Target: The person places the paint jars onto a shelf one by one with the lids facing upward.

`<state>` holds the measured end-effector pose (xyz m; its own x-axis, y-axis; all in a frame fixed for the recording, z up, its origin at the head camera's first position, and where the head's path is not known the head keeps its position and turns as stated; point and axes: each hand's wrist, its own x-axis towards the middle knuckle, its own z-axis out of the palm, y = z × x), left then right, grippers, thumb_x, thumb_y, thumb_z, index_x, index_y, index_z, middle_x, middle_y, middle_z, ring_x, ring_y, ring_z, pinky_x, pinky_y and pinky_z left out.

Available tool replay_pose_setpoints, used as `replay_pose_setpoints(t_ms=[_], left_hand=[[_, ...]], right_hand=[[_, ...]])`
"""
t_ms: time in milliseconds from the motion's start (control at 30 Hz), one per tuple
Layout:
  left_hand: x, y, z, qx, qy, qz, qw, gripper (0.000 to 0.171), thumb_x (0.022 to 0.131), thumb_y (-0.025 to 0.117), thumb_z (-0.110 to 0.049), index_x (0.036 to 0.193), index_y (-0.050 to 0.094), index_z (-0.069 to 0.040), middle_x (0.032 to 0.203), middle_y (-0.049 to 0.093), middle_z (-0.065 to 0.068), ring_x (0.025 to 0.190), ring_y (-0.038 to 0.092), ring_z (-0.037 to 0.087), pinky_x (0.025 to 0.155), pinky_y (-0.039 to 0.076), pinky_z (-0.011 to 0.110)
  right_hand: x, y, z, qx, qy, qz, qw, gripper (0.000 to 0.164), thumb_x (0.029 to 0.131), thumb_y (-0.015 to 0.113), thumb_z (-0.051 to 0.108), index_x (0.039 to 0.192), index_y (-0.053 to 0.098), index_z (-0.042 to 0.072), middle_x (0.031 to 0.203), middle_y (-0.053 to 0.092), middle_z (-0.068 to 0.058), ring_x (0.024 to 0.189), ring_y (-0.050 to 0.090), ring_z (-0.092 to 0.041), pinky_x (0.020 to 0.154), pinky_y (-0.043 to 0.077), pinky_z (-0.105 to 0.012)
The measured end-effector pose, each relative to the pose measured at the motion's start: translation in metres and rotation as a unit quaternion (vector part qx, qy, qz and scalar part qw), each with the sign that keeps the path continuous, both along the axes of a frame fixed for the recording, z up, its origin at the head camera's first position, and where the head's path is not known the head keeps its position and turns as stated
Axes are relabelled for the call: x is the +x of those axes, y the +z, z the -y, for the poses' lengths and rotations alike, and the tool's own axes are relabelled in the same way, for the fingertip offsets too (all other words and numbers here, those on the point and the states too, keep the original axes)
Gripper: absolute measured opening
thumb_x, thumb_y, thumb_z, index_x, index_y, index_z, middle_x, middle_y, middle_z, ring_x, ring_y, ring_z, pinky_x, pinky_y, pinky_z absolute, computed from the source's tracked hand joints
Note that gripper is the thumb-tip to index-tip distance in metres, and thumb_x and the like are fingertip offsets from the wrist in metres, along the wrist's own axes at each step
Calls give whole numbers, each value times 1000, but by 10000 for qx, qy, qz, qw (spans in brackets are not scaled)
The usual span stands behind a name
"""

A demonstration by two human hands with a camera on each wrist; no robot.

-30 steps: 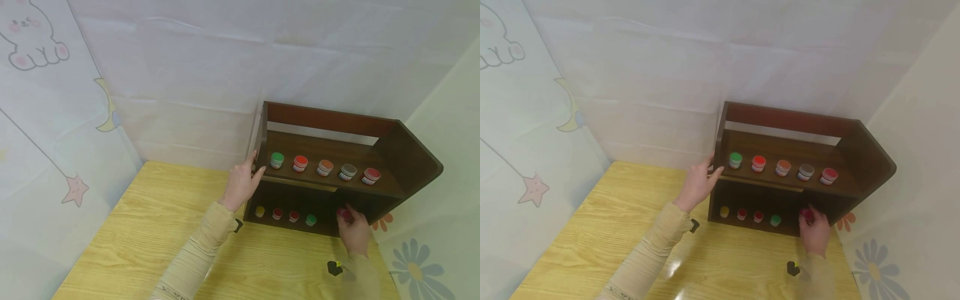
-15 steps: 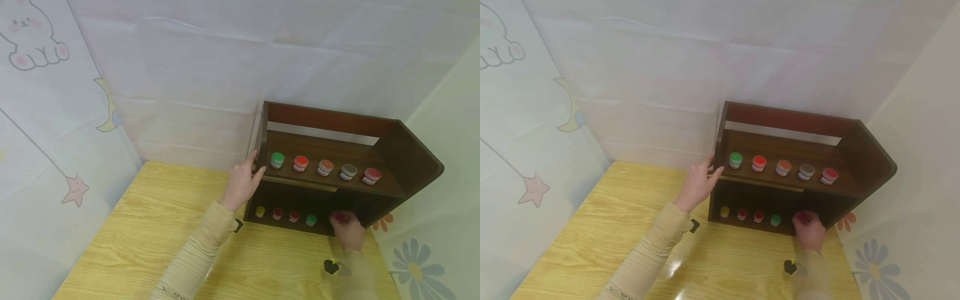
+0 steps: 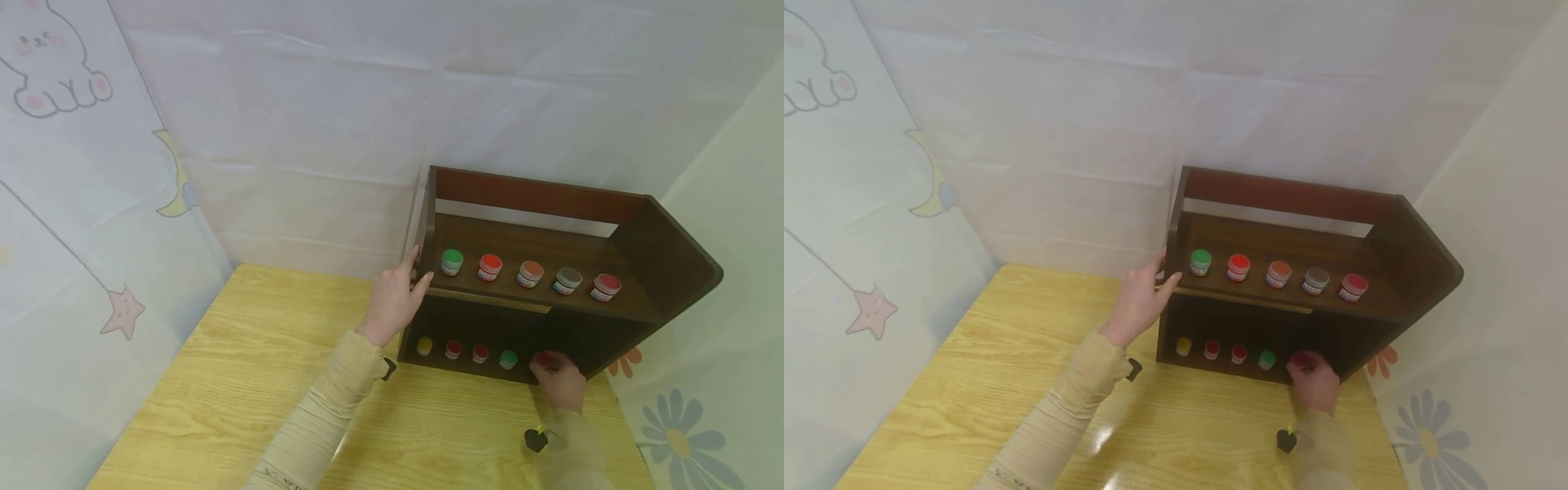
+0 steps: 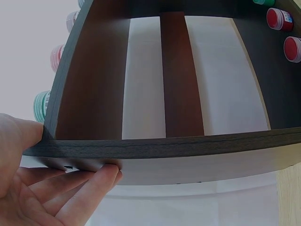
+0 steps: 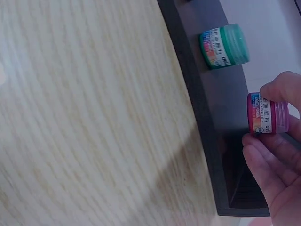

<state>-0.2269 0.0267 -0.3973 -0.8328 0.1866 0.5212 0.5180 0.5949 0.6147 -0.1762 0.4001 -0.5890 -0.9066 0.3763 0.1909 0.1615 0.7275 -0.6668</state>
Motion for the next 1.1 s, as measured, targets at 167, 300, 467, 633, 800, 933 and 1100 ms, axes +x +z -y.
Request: replay_pose_setpoints(t_ms=[167,300,467,633,800,933,1100], left_hand=[[0,0,0,3,-12,-7,10000,57,103,65,-24,148,47,7,61,56,2,42,44,8,42,39,21],[1,0,0,14,-11,22,10000,58,103,65,-25,148,46,7,56,48,-2,40,40,7,41,37,22],[1,0,0,0,6,-8,10000,58,102,65,-24,148,46,6,58,50,-2,40,41,8,41,38,22],[-1,-1,0,-39,14,-40,10000,58,102,65,-24,148,47,6,58,50,-2,40,42,8,41,38,21],[0,-1,0,-20,12,5,10000,58,103,65,-24,148,46,6,57,49,-2,40,41,8,41,38,21],[0,-1,0,19,7,30,10000,58,103,65,-24,148,47,6,57,49,-2,41,41,8,42,39,22],[1,0,0,11,8,-12,10000,58,102,66,-24,147,47,7,57,49,-2,41,41,8,41,38,23]], right_hand=[[2,-5,0,-138,-45,113,9998,43,88,77,28,119,65,1,100,74,-17,84,70,-28,70,49,-33],[3,-10,0,-179,-54,188,9996,41,89,77,27,118,64,1,102,74,-17,90,70,-33,75,49,-35],[3,-12,1,-103,40,120,9999,39,89,77,22,118,64,-1,104,74,-20,89,71,-35,79,52,-44],[2,-12,2,-142,119,46,9998,40,88,78,18,118,63,-4,106,72,-23,89,72,-36,84,50,-52],[2,-11,3,-210,146,214,9994,41,89,77,18,120,61,-4,111,71,-25,97,71,-37,87,50,-47],[2,-11,3,-289,198,341,9988,42,91,76,18,123,60,-5,115,69,-26,101,70,-39,88,50,-46],[2,-11,3,-241,240,356,9988,43,92,76,16,124,60,-7,114,69,-27,101,70,-41,84,53,-41]])
